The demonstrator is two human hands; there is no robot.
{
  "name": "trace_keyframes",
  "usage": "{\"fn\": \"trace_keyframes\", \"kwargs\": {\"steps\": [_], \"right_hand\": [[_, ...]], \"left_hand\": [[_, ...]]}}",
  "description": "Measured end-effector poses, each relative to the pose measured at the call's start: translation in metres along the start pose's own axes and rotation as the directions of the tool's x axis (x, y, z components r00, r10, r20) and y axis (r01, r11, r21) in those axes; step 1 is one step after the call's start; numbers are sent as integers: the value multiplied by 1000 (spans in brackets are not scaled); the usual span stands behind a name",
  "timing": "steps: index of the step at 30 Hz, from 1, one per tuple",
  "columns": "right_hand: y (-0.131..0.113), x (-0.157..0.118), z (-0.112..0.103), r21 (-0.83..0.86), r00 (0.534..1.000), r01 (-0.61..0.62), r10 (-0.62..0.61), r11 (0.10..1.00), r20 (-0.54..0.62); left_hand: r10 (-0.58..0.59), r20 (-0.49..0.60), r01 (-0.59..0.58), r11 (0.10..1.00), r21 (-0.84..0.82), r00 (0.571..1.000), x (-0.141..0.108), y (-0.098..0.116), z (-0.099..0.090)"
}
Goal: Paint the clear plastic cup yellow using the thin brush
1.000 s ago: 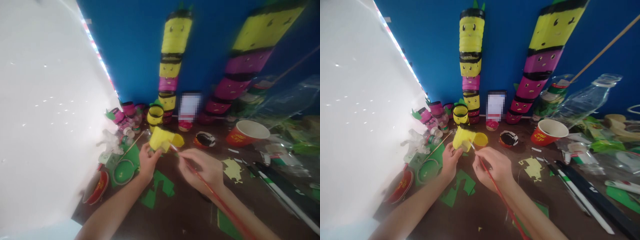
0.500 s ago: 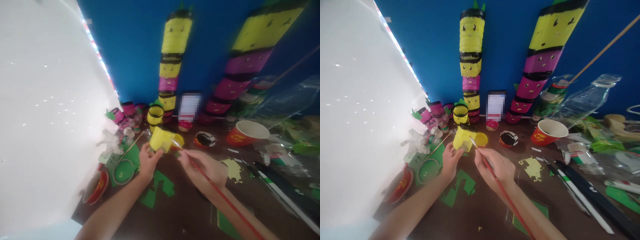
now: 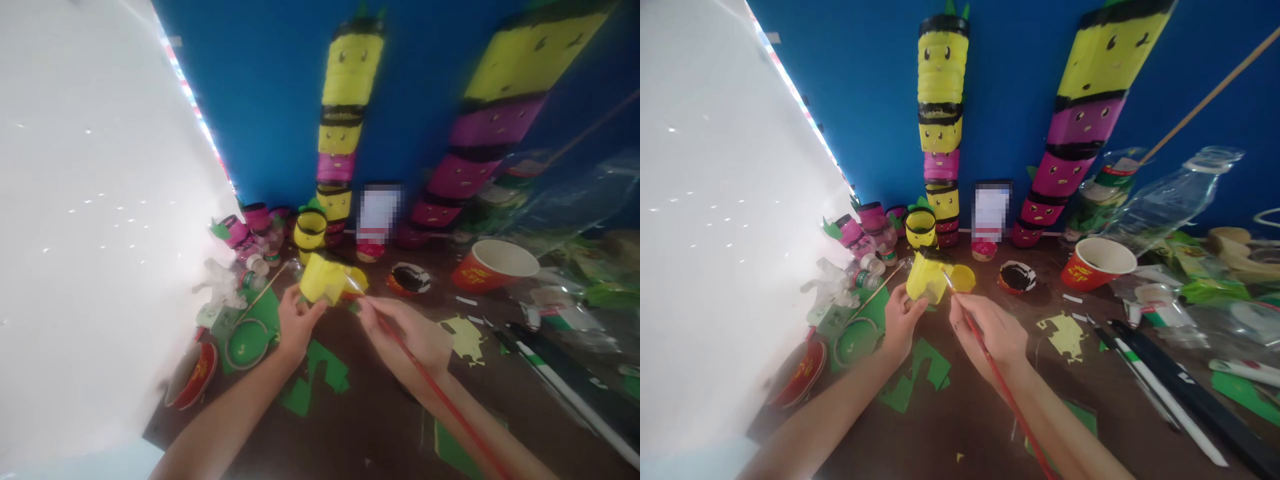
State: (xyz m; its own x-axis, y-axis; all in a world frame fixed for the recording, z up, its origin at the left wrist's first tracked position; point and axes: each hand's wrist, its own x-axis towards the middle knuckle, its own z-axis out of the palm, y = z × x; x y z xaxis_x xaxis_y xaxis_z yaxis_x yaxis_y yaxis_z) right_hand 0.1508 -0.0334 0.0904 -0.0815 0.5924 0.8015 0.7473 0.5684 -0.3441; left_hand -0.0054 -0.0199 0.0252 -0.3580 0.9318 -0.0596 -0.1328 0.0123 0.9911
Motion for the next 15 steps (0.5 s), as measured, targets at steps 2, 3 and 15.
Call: {"fn": "trace_keyframes", "kwargs": {"steps": [2, 3, 15], "right_hand": [[-1, 2, 0, 3, 1000, 20, -20, 1000, 22], [-2, 2, -1, 7, 999, 31, -31, 1000, 38], [-2, 3, -5, -21, 999, 17, -16, 1000, 47]], "left_hand": [[5, 0, -5, 1000, 2, 1000, 0, -1, 0], [8, 0, -8, 1000, 4, 1000, 1, -1, 0], [22, 13, -22, 1000, 5, 1000, 0, -1, 0]]}}
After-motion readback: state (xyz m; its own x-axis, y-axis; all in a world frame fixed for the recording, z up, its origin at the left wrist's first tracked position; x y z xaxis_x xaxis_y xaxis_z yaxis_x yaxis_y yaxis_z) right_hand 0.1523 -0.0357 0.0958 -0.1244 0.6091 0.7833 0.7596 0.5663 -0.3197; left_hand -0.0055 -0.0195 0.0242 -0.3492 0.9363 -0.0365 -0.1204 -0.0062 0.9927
